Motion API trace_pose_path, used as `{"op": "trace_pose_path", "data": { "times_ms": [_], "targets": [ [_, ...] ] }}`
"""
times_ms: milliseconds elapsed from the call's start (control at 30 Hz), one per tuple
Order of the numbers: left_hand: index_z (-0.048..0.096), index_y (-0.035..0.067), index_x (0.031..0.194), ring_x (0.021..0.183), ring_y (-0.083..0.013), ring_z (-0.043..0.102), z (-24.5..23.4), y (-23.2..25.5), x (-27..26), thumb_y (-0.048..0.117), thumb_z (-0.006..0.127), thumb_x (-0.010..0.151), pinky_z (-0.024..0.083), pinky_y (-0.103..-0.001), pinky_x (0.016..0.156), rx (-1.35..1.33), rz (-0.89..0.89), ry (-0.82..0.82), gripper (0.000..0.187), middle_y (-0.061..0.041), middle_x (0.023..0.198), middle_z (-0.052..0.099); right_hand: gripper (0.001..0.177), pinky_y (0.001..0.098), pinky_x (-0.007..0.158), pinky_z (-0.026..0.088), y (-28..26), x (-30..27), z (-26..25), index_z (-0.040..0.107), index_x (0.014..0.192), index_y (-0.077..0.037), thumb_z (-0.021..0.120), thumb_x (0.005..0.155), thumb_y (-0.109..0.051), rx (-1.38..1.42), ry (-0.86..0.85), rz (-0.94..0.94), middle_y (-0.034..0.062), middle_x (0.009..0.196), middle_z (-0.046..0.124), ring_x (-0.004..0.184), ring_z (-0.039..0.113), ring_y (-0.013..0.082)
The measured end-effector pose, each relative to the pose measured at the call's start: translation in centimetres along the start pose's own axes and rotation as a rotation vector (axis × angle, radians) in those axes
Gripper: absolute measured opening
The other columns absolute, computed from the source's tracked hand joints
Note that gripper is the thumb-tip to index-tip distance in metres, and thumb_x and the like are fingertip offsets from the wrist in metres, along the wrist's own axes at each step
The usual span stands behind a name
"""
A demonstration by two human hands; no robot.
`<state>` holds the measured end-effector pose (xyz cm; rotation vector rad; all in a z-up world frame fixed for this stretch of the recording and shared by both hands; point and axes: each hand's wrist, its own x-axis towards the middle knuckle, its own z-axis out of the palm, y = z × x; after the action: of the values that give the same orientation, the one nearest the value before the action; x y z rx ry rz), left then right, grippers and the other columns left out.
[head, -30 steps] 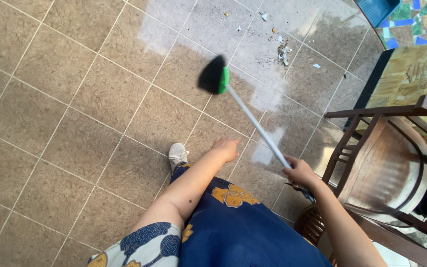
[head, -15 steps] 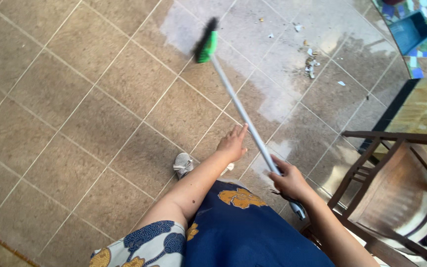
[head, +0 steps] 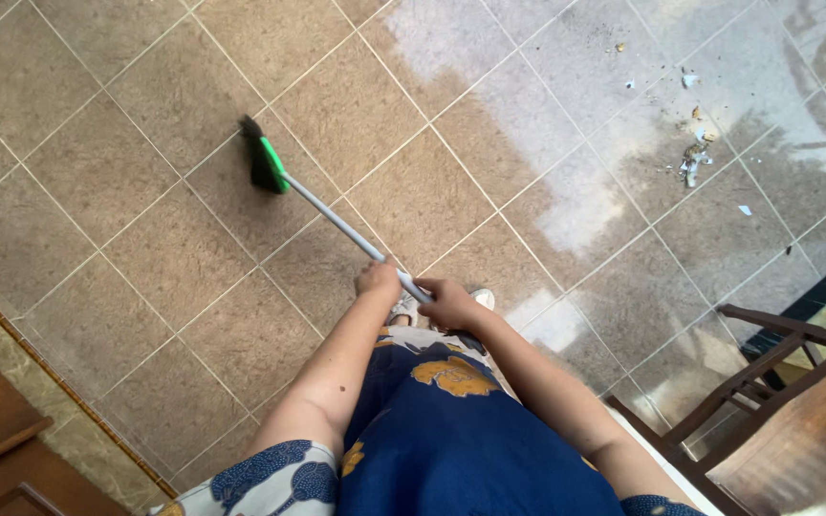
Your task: The person sweeps debris across a tiled floor using a broom, navigating through a room with several wooden chairs.
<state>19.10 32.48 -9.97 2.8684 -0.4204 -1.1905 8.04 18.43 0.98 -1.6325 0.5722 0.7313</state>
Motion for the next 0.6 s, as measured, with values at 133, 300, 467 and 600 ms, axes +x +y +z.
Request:
{"op": "trace_pose_path", "data": {
  "times_ms": [133, 300, 467, 600],
  "targets": [
    [0.05, 0.022, 0.147, 0.129, -0.0358, 0.057, -0.1, 2.0, -2.8, 0.031, 0.067, 0.092, 0.049, -0.047, 0.104, -0.033, 0.333, -0.145, 0.059, -0.012, 0.144, 0.055, 0.067, 0.0304, 0.044, 0.043, 5.2, -2.4, -1.9, 0.053, 0.149, -0.011, 0.067, 0.084, -0.006, 0.126, 0.03, 0.177, 0.0082, 0.071, 0.066, 0.049, 0.055, 0.0144],
    [0.041, 0.023, 0.156, 0.129, -0.038, 0.055, -2.3, 4.9, -4.0, 0.033, 0.068, 0.091, 0.048, -0.048, 0.106, -0.004, 0.499, -0.19, 0.07, -0.015, 0.144, 0.052, 0.066, 0.029, 0.045, 0.047, 10.9, -9.7, -5.5, 0.052, 0.151, -0.012, 0.07, 0.087, -0.009, 0.424, 0.27, 0.336, 0.0042, 0.074, 0.062, 0.054, 0.056, 0.0106],
    [0.043, 0.024, 0.154, 0.135, -0.0367, 0.051, -4.4, 5.6, -4.1, 0.033, 0.07, 0.09, 0.046, -0.048, 0.109, 0.01, 0.571, -0.167, 0.071, -0.014, 0.15, 0.048, 0.062, 0.0344, 0.044, 0.044, 10.2, -10.4, -7.1, 0.054, 0.149, -0.014, 0.066, 0.088, -0.009, 0.343, 0.515, 0.408, 0.0079, 0.065, 0.056, 0.05, 0.052, 0.0169],
    [0.04, 0.022, 0.155, 0.141, -0.0394, 0.042, -4.9, 5.3, -4.7, 0.034, 0.072, 0.089, 0.041, -0.048, 0.113, -0.004, 0.655, -0.152, 0.073, -0.017, 0.16, 0.035, 0.058, 0.0346, 0.049, 0.053, 6.5, -7.1, -7.8, 0.057, 0.143, -0.01, 0.065, 0.086, -0.009, 0.032, 0.694, 0.378, 0.0075, 0.064, 0.064, 0.052, 0.062, 0.0181]
  ]
}}
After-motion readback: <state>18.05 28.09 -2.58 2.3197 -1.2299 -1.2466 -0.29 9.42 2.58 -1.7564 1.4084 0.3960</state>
